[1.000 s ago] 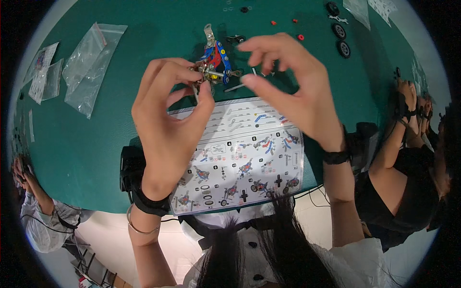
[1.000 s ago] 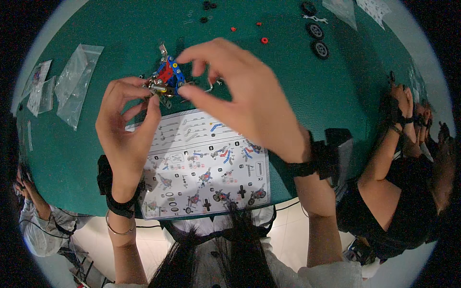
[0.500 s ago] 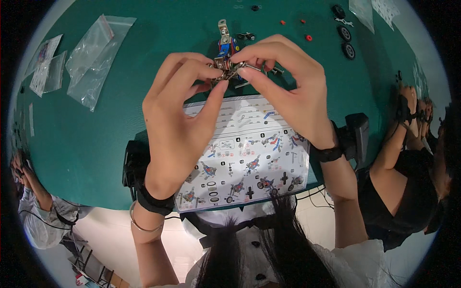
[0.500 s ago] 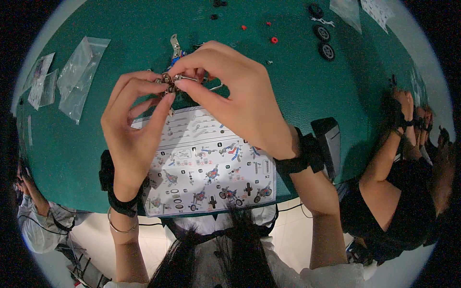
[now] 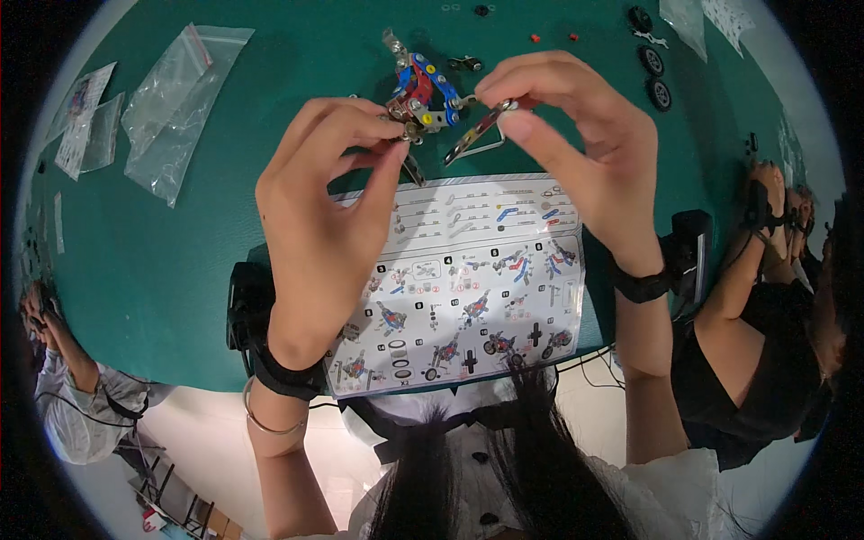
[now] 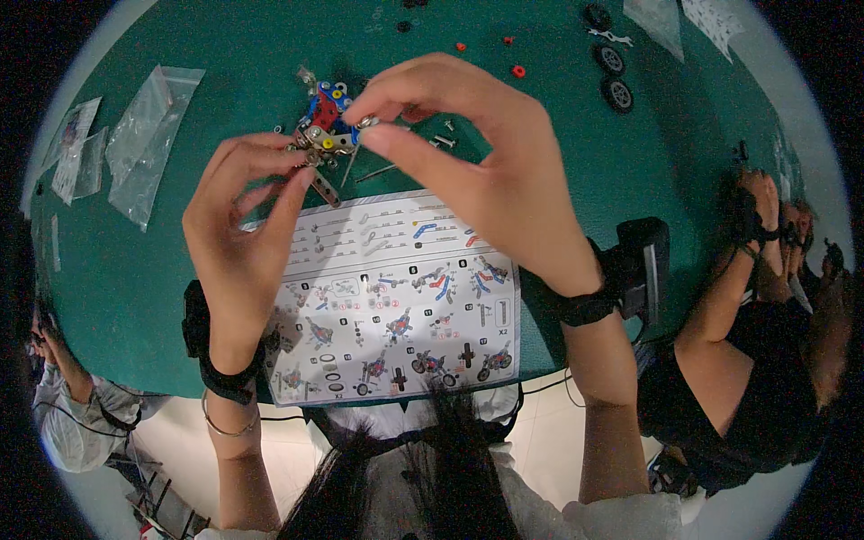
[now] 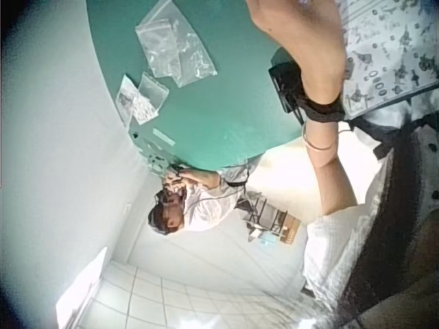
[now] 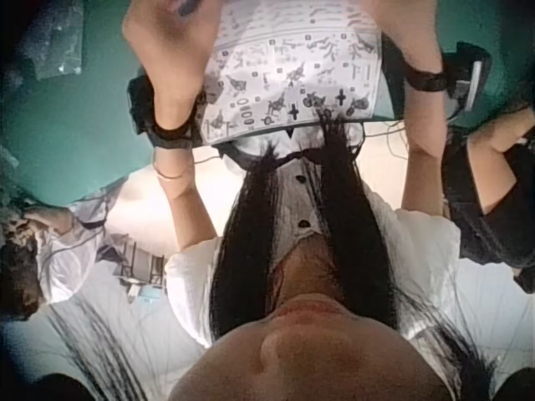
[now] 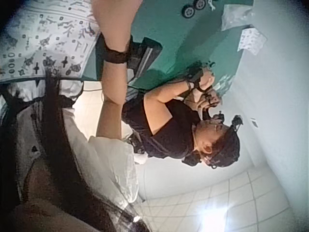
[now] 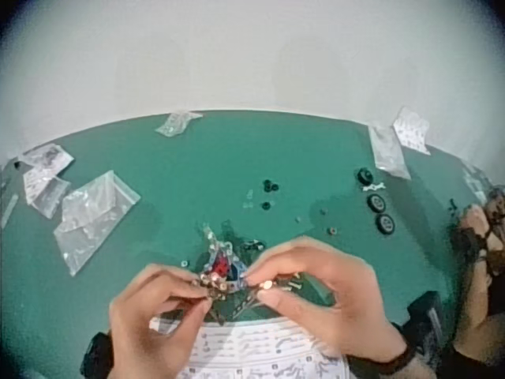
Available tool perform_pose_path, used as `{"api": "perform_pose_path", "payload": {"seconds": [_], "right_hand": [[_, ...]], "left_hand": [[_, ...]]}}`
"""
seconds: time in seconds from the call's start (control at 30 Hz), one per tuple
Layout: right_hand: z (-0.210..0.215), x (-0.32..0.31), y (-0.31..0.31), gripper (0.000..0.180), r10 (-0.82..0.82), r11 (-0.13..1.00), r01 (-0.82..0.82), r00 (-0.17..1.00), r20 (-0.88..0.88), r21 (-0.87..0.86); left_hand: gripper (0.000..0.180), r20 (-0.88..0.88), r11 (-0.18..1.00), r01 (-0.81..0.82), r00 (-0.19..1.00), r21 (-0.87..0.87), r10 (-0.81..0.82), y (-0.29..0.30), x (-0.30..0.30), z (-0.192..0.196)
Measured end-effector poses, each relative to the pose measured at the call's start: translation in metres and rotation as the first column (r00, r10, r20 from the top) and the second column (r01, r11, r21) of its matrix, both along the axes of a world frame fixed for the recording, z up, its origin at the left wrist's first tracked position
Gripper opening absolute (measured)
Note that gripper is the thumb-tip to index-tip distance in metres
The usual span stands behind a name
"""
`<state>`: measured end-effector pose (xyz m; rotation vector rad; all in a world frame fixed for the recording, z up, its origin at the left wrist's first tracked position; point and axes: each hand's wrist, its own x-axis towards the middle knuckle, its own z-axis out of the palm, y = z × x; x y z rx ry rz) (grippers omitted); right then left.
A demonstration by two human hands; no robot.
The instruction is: The person assembles a toy motorcycle by joining metal plates with screws and nuts. They place a bolt through the assembly, tighten the fasteners by hand, and pick up additional pieces from the table to continue the construction.
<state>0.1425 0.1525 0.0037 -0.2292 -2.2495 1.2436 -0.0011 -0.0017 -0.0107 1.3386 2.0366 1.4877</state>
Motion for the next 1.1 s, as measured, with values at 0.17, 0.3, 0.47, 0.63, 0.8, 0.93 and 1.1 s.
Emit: {"api": "perform_pose_path", "payload": {"seconds": [0.17, 0.3, 0.47, 0.63, 0.8, 0.93, 1.1], "right_hand": [[0.003, 0.004, 0.002, 0.016, -0.059, 0.995, 0.064, 0.996, 0.073, -0.074], [0.001, 0.004, 0.002, 0.015, -0.052, 0.997, 0.056, 0.996, 0.068, -0.056], [-0.006, 0.007, 0.005, 0.013, -0.054, 0.998, 0.057, 0.993, 0.103, -0.030], [-0.009, 0.008, 0.007, 0.016, -0.060, 0.998, 0.058, 0.993, 0.102, 0.020], [-0.006, 0.011, 0.008, 0.015, -0.054, 0.997, 0.046, 0.989, 0.136, 0.059], [-0.009, 0.011, 0.008, 0.015, -0.034, 0.996, 0.021, 0.989, 0.147, 0.089], [-0.003, 0.012, 0.004, 0.014, -0.008, 0.999, -0.003, 0.977, 0.213, 0.051]], "left_hand": [[0.016, -0.050, 0.998, 0.001, 0.999, -0.068, -0.005, -0.001, -0.004, -0.003], [0.017, -0.070, 0.997, -0.020, 0.997, -0.079, 0.015, -0.001, -0.004, -0.004], [0.017, -0.093, 0.998, -0.032, 0.995, -0.063, 0.026, 0.001, -0.002, -0.003], [0.017, -0.069, 0.998, -0.055, 0.996, -0.017, 0.054, 0.000, -0.003, -0.006], [0.020, -0.123, 0.997, -0.010, 0.992, -0.079, 0.000, -0.005, -0.008, -0.005], [0.017, -0.135, 0.994, -0.042, 0.990, -0.097, 0.029, -0.006, -0.010, 0.001], [0.009, -0.099, 0.990, -0.112, 0.988, 0.085, 0.120, -0.004, -0.019, 0.002]]}}
